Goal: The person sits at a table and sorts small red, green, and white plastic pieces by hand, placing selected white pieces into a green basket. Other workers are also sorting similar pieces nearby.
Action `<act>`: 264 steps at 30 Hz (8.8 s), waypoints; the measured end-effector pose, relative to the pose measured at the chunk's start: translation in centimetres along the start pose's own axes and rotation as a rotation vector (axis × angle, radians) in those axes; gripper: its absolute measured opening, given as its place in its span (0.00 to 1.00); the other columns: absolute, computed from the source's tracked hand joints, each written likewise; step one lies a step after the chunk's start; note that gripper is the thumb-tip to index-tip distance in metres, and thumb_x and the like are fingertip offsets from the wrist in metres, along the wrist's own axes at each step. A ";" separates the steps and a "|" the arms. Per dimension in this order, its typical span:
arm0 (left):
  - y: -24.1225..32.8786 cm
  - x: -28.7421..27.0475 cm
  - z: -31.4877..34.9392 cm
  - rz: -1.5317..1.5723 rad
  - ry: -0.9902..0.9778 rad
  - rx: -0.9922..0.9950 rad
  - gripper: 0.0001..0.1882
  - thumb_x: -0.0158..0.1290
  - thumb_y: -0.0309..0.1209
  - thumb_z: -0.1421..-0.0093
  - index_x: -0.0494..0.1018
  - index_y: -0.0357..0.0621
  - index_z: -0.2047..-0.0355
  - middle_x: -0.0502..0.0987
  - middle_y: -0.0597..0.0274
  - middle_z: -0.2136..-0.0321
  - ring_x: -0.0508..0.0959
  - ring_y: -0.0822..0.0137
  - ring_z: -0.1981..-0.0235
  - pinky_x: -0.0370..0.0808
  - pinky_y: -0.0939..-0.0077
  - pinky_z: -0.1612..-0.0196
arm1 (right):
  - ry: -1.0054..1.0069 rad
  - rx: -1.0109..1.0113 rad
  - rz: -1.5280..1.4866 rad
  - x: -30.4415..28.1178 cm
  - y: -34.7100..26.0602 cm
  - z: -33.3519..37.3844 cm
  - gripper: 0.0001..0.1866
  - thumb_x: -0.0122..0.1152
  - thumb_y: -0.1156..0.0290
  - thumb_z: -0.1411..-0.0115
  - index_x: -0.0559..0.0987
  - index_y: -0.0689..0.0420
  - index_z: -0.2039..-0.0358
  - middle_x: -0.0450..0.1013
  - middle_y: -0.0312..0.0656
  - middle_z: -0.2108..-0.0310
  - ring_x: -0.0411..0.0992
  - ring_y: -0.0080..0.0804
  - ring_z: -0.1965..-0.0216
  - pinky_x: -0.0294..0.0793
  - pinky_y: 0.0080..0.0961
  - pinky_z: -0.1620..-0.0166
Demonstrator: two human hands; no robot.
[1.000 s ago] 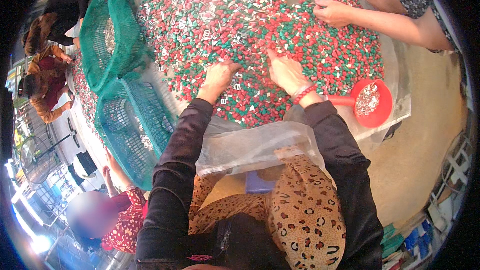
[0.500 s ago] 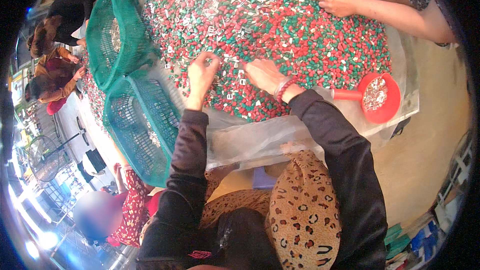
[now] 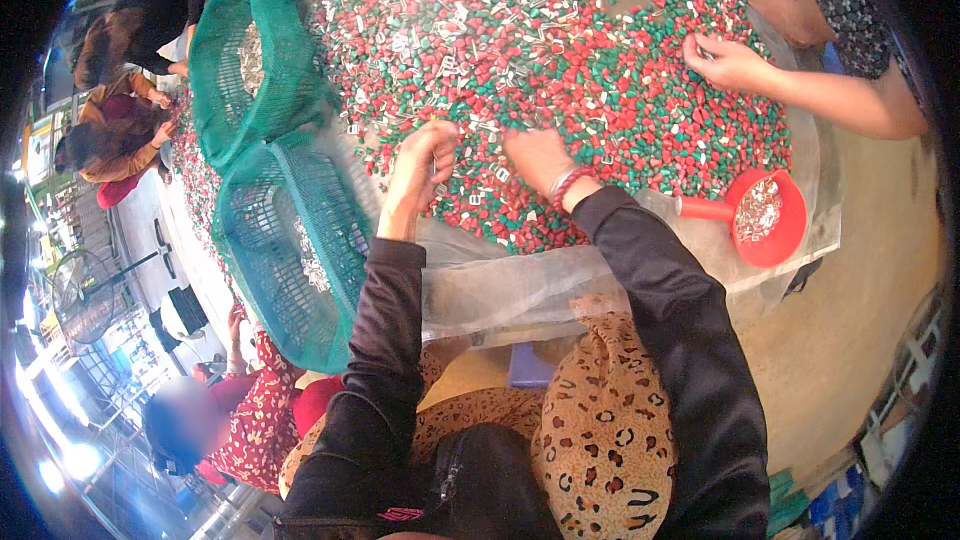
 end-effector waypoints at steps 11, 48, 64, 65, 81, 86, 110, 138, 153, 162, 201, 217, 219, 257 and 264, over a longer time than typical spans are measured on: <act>-2.0 1.7 -5.0 -1.681 0.228 0.496 0.10 0.52 0.34 0.44 0.74 0.46 0.62 0.77 0.51 0.68 0.79 0.48 0.67 0.75 0.55 0.66 | 0.053 0.445 -1.874 -6.0 7.4 5.5 0.06 0.59 0.67 0.42 0.74 0.54 0.71 0.61 0.29 0.82 0.55 0.13 0.82 0.50 0.13 0.80; 4.5 4.0 5.0 0.751 -0.405 0.165 0.14 0.47 0.36 0.46 0.56 0.47 0.83 0.58 0.68 0.81 0.59 0.77 0.82 0.56 0.87 0.89 | 0.044 -0.093 -0.041 0.0 0.3 0.7 0.03 0.55 0.72 0.47 0.74 0.56 0.72 0.72 0.49 0.77 0.72 0.51 0.71 0.69 0.48 0.67; -7.4 8.0 3.5 1.133 -0.204 -0.068 0.28 0.34 0.50 0.32 0.66 0.42 0.44 0.71 0.57 0.48 0.70 0.60 0.47 0.65 0.60 0.42 | -0.075 -0.439 -0.076 -13.7 -13.2 5.2 0.17 0.54 0.78 0.52 0.74 0.58 0.59 0.70 0.50 0.60 0.66 0.48 0.52 0.65 0.38 0.48; -7.6 7.8 3.3 1.156 -0.228 -0.060 0.26 0.35 0.48 0.32 0.67 0.41 0.45 0.72 0.57 0.50 0.71 0.60 0.48 0.66 0.60 0.43 | 0.018 -0.478 -0.123 -14.8 -13.8 5.4 0.16 0.55 0.78 0.51 0.74 0.59 0.59 0.71 0.49 0.60 0.67 0.47 0.53 0.67 0.37 0.50; 27.2 -21.3 4.5 0.309 0.816 0.788 0.25 0.44 0.37 0.36 0.55 0.47 0.40 0.59 0.51 0.42 0.64 0.52 0.45 0.68 0.39 0.53 | 0.293 -0.012 -0.465 -18.6 -4.4 5.0 0.11 0.53 0.79 0.43 0.78 0.61 0.60 0.76 0.48 0.65 0.76 0.40 0.68 0.74 0.30 0.63; 23.6 -15.3 5.0 -0.258 0.814 1.051 0.13 0.45 0.31 0.38 0.70 0.42 0.54 0.75 0.60 0.60 0.76 0.67 0.67 0.74 0.74 0.66 | 0.336 0.228 -0.454 -18.8 0.6 5.9 0.15 0.52 0.76 0.40 0.77 0.58 0.53 0.76 0.49 0.66 0.76 0.34 0.68 0.73 0.29 0.64; -3.2 -2.6 2.3 -1.248 0.467 0.095 0.08 0.58 0.31 0.48 0.82 0.54 0.67 0.81 0.56 0.68 0.81 0.60 0.67 0.76 0.66 0.62 | -0.001 0.036 0.061 -1.7 3.8 2.6 0.16 0.52 0.75 0.46 0.71 0.59 0.55 0.72 0.53 0.63 0.76 0.49 0.66 0.76 0.44 0.67; -1.1 -1.1 -2.8 -1.630 0.251 0.214 0.19 0.60 0.32 0.49 0.69 0.37 0.60 0.78 0.47 0.70 0.79 0.48 0.67 0.75 0.58 0.65 | 0.411 0.321 -0.629 -11.9 9.6 9.9 0.13 0.52 0.75 0.41 0.78 0.56 0.56 0.75 0.48 0.64 0.76 0.39 0.66 0.74 0.31 0.61; 1.6 0.8 4.1 -0.243 -0.052 -0.022 0.06 0.54 0.31 0.38 0.73 0.44 0.62 0.76 0.67 0.72 0.76 0.74 0.71 0.71 0.82 0.68 | 0.282 -0.019 -0.099 -4.9 2.7 7.2 0.14 0.57 0.77 0.51 0.77 0.57 0.61 0.69 0.45 0.61 0.66 0.44 0.52 0.69 0.38 0.54; -0.1 -4.3 4.7 -0.262 0.088 0.048 0.10 0.58 0.37 0.41 0.72 0.44 0.68 0.74 0.68 0.76 0.74 0.71 0.75 0.71 0.78 0.69 | 0.233 -0.078 -0.223 -4.4 0.4 4.9 0.06 0.58 0.71 0.46 0.79 0.60 0.71 0.70 0.44 0.66 0.67 0.42 0.57 0.69 0.37 0.54; -4.3 0.9 1.0 -1.452 0.418 0.261 0.14 0.62 0.37 0.50 0.77 0.43 0.66 0.76 0.49 0.68 0.79 0.52 0.67 0.74 0.59 0.65 | 0.002 0.443 -2.365 -7.1 3.3 9.1 0.13 0.47 0.62 0.33 0.73 0.58 0.65 0.44 0.25 0.89 0.45 0.14 0.89 0.44 0.14 0.87; -3.5 -0.4 1.9 -1.253 0.284 0.380 0.10 0.60 0.34 0.47 0.81 0.48 0.64 0.76 0.57 0.73 0.77 0.59 0.69 0.73 0.67 0.63 | 0.128 0.247 -2.506 -10.2 6.2 9.1 0.11 0.44 0.66 0.32 0.71 0.60 0.66 0.46 0.27 0.89 0.45 0.17 0.88 0.46 0.16 0.87; -2.3 -1.2 2.2 -0.883 0.277 0.363 0.09 0.59 0.33 0.46 0.81 0.45 0.65 0.78 0.59 0.72 0.77 0.64 0.70 0.72 0.70 0.64 | 0.111 0.225 -2.539 -10.2 5.7 8.9 0.11 0.45 0.66 0.32 0.71 0.60 0.66 0.46 0.27 0.89 0.45 0.17 0.88 0.47 0.16 0.86; -4.3 2.7 1.6 -1.424 0.139 0.531 0.07 0.56 0.29 0.46 0.77 0.41 0.66 0.77 0.53 0.70 0.78 0.52 0.67 0.74 0.64 0.63 | 0.163 0.549 -1.928 -5.5 10.5 8.8 0.12 0.50 0.69 0.35 0.74 0.60 0.55 0.53 0.25 0.86 0.48 0.12 0.88 0.45 0.12 0.86; 2.2 1.2 2.4 -0.417 0.127 0.338 0.10 0.49 0.25 0.37 0.71 0.36 0.55 0.75 0.63 0.71 0.75 0.75 0.74 0.75 0.82 0.69 | 0.332 0.228 -0.339 -6.7 9.7 2.3 0.11 0.57 0.66 0.43 0.77 0.56 0.61 0.75 0.47 0.76 0.75 0.45 0.71 0.73 0.40 0.69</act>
Point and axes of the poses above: each hand's wrist, its own z-axis away from the middle knuckle, its own x-axis out of the palm, y = z × x, the point moved 8 cm from there along -z, towards the middle knuckle
